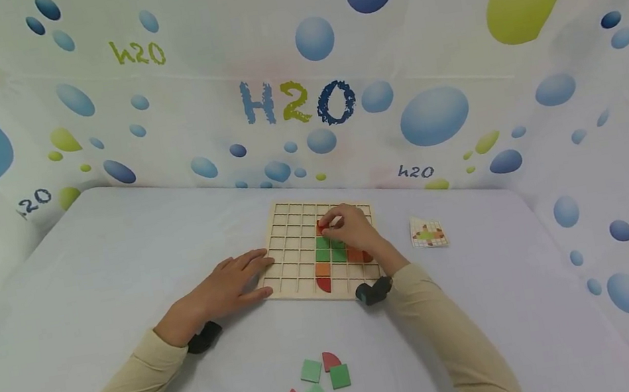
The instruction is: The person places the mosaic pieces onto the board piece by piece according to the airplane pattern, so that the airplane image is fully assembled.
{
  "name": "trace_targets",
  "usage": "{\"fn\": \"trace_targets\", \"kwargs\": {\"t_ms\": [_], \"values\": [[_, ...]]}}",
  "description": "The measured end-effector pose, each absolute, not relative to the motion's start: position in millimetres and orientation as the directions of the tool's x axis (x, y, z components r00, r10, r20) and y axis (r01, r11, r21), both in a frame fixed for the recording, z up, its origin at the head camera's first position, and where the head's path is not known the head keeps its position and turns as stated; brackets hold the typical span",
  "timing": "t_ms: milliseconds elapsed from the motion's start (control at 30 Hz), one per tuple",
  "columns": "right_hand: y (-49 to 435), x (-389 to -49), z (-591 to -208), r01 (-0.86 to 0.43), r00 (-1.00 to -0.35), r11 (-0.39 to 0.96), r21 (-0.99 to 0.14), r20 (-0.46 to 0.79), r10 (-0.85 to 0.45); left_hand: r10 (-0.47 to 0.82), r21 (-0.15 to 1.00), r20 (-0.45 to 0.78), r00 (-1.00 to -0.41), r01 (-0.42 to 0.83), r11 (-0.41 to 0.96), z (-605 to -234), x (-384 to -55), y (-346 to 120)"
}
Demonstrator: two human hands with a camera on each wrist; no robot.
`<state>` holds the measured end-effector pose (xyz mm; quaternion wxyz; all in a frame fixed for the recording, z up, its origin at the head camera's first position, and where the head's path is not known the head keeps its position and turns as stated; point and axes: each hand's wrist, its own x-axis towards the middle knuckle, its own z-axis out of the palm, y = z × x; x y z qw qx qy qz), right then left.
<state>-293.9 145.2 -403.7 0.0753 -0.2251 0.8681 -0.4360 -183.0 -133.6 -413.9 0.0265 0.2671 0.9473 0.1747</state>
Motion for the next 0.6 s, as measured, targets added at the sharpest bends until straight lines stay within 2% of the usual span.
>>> {"fn": "trace_targets", "kwargs": {"t_ms": [267, 433, 600], "values": [[141.6, -298.2, -408.6, -0.305, -0.916, 0.58, -0.755, 0.066, -0.396, 0.524, 0.344, 0.044, -0.851, 0.505, 0.791, -414.0, -182.5, -134.8], [141.2, -301.1, -409.3, -0.334, -0.911, 0.594, -0.732, 0.088, -0.404, 0.522, 0.342, 0.038, -0.852, 0.502, 0.795, -413.4, -182.3, -133.7], [140.6, -302.8, -406.7, -0.331, -0.899, 0.596, -0.731, 0.053, -0.434, 0.517, 0.344, 0.032, -0.855, 0.495, 0.798, -412.7, -181.8, -133.1]]}}
